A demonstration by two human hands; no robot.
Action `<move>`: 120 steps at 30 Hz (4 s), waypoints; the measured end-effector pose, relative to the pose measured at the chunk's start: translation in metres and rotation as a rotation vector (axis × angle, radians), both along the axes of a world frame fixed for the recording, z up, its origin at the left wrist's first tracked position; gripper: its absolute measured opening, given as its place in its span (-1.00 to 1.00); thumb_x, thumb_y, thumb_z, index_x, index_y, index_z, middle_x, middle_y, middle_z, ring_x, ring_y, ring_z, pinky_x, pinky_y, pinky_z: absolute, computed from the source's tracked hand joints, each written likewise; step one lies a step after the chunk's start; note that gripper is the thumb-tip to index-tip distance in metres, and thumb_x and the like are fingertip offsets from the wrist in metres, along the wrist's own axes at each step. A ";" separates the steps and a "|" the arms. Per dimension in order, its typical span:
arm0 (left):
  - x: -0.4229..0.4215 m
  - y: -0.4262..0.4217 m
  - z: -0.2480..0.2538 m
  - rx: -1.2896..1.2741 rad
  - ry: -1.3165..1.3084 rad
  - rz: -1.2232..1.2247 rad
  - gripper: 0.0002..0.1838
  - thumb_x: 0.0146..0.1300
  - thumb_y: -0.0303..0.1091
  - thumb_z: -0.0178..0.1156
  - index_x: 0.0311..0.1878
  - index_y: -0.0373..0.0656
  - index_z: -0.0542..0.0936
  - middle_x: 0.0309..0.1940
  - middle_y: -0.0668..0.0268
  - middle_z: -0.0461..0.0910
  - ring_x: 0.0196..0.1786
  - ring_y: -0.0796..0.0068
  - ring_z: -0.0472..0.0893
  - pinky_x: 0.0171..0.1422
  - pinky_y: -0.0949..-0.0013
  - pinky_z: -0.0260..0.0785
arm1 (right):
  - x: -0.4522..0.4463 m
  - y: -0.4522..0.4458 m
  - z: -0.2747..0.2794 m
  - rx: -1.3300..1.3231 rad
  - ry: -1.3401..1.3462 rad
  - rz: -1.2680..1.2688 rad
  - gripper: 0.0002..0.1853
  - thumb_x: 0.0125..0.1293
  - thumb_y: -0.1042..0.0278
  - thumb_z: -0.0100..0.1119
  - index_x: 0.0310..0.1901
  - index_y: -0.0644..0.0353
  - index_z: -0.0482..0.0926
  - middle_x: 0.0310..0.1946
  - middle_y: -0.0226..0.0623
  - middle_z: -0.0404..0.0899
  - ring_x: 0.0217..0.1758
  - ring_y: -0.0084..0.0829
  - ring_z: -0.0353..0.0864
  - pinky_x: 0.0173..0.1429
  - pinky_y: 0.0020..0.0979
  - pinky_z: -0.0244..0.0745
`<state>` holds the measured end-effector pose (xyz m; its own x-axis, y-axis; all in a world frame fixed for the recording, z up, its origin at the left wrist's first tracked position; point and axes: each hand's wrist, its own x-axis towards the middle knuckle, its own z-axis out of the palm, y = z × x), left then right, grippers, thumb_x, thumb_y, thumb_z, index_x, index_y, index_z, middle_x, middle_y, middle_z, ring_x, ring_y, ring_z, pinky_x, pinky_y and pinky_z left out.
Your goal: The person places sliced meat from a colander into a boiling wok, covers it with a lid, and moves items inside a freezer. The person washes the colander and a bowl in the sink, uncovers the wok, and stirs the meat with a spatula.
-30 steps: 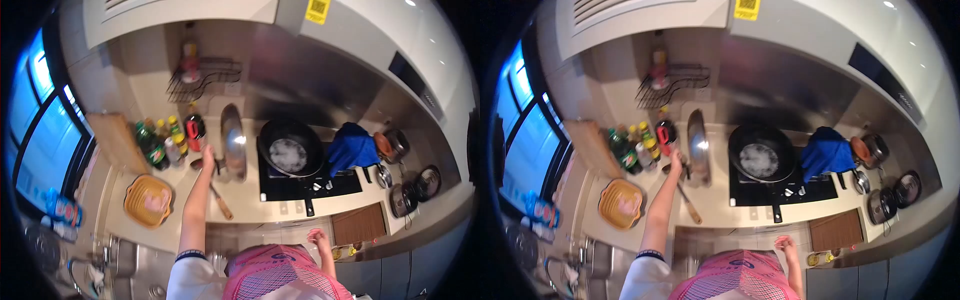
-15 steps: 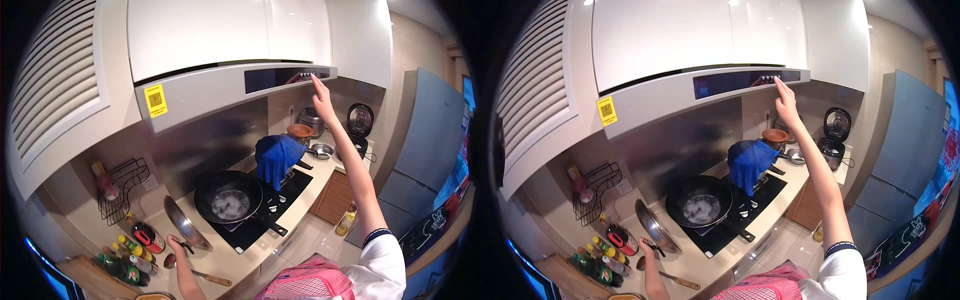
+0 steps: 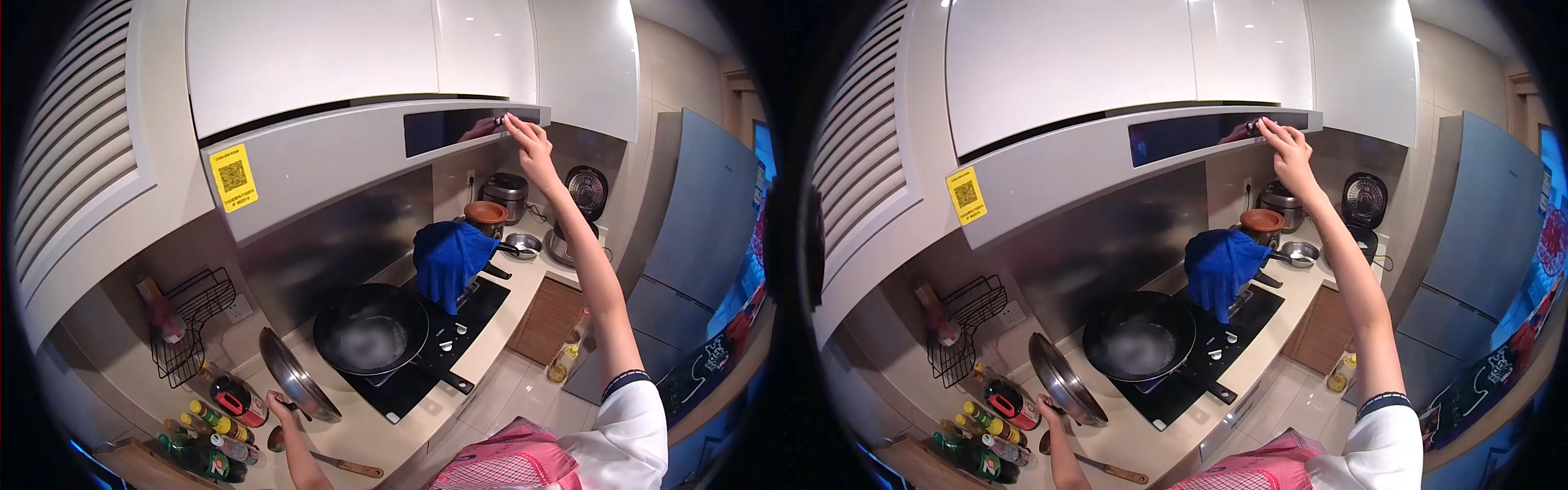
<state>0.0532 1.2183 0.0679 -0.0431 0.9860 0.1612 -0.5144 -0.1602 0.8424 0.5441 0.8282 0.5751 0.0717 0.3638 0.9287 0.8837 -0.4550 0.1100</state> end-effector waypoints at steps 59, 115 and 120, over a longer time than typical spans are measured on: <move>-0.204 -0.476 0.049 -0.439 -0.124 0.665 -0.14 -0.12 -0.63 -0.01 0.26 -0.06 -0.19 0.16 0.15 0.07 0.14 0.25 0.30 0.12 0.31 0.31 | -0.673 0.116 -0.406 -1.310 -0.057 1.811 -0.58 -0.09 0.43 0.19 -0.09 0.24 0.42 -0.11 -0.09 0.37 0.01 -0.09 0.34 0.09 -0.25 0.28; 0.133 -0.505 0.118 -0.463 -0.105 0.076 -0.20 -0.10 -0.63 -0.13 0.25 0.10 -0.15 0.06 0.21 0.17 0.01 0.37 0.36 -0.14 0.46 0.36 | -0.187 0.069 -0.332 -1.164 0.077 1.352 -0.78 -0.06 0.52 0.10 -0.30 0.25 0.43 -0.35 -0.21 0.45 -0.17 -0.22 0.40 -0.10 -0.33 0.36; 0.147 -0.509 0.132 -0.507 -0.124 0.138 -0.20 -0.09 -0.62 -0.11 0.25 0.09 -0.12 0.01 0.23 0.22 -0.08 0.45 0.38 -0.22 0.53 0.34 | -0.178 0.070 -0.331 -1.307 0.082 1.361 -0.81 -0.07 0.42 0.15 -0.38 0.24 0.42 -0.42 -0.18 0.44 -0.23 -0.21 0.42 -0.14 -0.30 0.36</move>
<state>0.1997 0.7089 0.1998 -0.1666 0.9225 -0.3481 -0.6178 0.1775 0.7661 0.3666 0.8978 0.2441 -0.8099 0.5825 0.0686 0.5416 0.7876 -0.2939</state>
